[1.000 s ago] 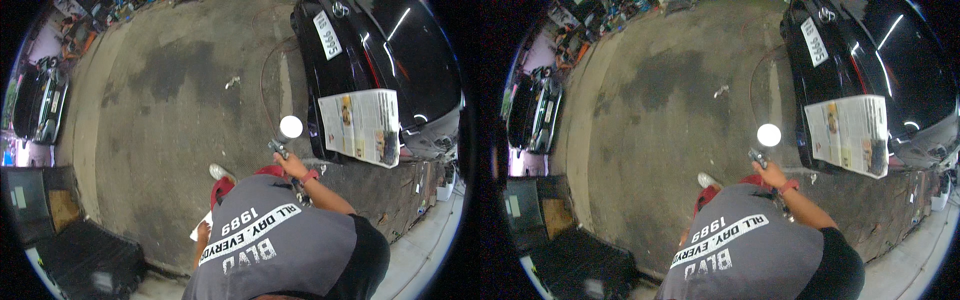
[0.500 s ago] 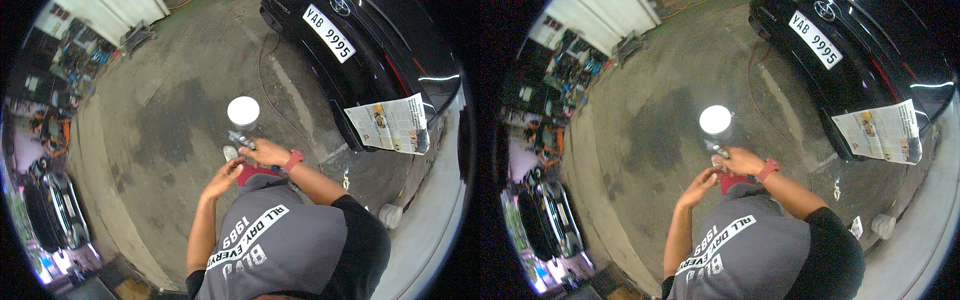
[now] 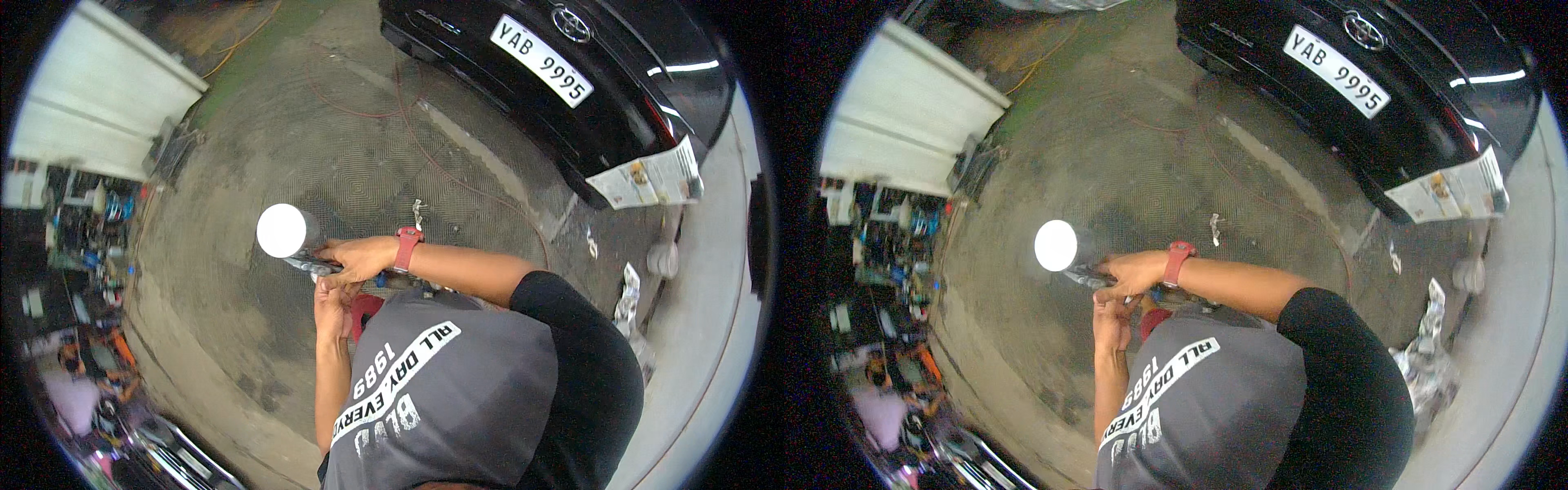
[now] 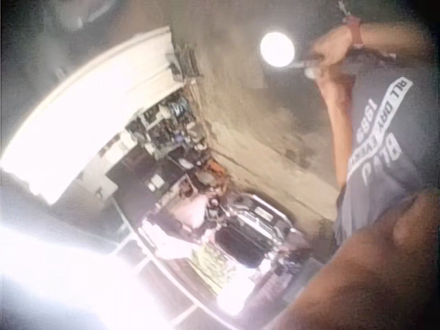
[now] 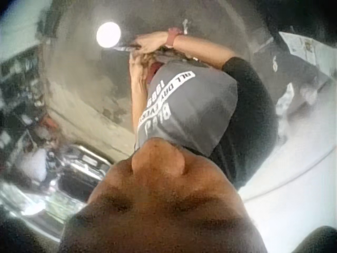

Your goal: The person wipes the rear bumper of a black car with a cloth, then removes newspaper and tape from the vehicle. The person picks up a paint gun and walks around the garage.

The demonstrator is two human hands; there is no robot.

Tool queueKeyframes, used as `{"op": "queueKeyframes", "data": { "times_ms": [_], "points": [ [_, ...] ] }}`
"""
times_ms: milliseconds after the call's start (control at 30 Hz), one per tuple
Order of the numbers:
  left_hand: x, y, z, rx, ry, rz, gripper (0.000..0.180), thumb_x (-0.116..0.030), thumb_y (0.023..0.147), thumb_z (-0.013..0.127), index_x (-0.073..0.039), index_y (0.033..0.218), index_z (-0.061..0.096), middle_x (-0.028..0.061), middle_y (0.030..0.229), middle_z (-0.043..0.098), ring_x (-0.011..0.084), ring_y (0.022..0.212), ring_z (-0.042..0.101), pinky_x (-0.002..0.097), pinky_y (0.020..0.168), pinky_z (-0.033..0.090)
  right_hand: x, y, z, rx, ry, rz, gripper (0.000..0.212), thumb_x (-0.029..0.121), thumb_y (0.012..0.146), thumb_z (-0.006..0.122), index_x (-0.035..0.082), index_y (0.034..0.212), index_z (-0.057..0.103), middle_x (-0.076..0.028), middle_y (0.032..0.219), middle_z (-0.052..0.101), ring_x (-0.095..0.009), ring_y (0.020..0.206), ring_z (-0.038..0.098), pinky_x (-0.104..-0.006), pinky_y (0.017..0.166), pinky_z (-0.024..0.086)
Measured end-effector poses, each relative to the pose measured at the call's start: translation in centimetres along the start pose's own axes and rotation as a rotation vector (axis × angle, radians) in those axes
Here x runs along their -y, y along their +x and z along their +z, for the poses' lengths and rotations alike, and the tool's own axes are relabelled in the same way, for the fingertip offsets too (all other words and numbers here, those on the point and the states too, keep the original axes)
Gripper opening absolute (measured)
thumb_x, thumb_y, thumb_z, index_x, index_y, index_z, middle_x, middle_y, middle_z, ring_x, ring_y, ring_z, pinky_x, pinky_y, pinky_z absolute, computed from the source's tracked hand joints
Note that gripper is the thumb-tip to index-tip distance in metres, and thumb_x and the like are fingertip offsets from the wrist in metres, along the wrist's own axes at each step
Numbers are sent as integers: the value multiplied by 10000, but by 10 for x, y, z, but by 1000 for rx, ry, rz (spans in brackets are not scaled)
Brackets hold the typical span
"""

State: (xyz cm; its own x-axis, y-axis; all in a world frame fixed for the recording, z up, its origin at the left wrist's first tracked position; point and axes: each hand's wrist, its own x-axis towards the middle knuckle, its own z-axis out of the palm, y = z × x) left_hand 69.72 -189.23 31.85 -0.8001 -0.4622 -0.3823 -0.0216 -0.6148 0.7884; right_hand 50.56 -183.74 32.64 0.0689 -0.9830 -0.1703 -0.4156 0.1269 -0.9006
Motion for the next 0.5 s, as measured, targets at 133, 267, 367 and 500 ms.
{"op": "queueKeyframes", "data": {
  "times_ms": [133, 267, 367, 500],
  "points": [
    [-79, 91, -84, -72, -48, -29, 410, -410, 1078, 534, -116, 1360, 491, 103, 1544, 497, 286, 1332, 576, 457, 1018, 561, -20, 68, -18, -323, 69, 76, 751, 606, 1034, 495, 9, 1490, 483, -279, 1539, 441, -425, 1421, 450, -456, 1178, 385],
    [-191, 185, -157, -37, -15, -14, 446, -434, 1069, 537, -109, 1369, 481, 131, 1628, 392, 392, 1354, 550, 485, 1023, 573, -54, 80, -38, -337, 168, 539, 793, 689, 1044, 359, 17, 1347, 649, -195, 1333, 676, -356, 1280, 616, -459, 1108, 444],
    [-279, 255, -199, -109, -17, 64, 461, -453, 1062, 540, -100, 1356, 503, 136, 1620, 401, 409, 1323, 571, 510, 1044, 566, -82, 91, -33, -276, 444, 710, 866, 729, 1038, 257, 31, 1166, 753, -185, 1158, 745, -350, 1177, 669, -447, 1078, 464],
    [-376, 386, -263, -46, 40, 149, 495, -490, 1049, 540, -106, 1361, 516, 103, 1531, 499, 399, 1334, 556, 520, 1076, 543, -93, 123, -27, -152, 284, 994, 923, 726, 1043, 141, 41, 1201, 739, -147, 1091, 770, -348, 1134, 680, -436, 1071, 472]
  ]
}}
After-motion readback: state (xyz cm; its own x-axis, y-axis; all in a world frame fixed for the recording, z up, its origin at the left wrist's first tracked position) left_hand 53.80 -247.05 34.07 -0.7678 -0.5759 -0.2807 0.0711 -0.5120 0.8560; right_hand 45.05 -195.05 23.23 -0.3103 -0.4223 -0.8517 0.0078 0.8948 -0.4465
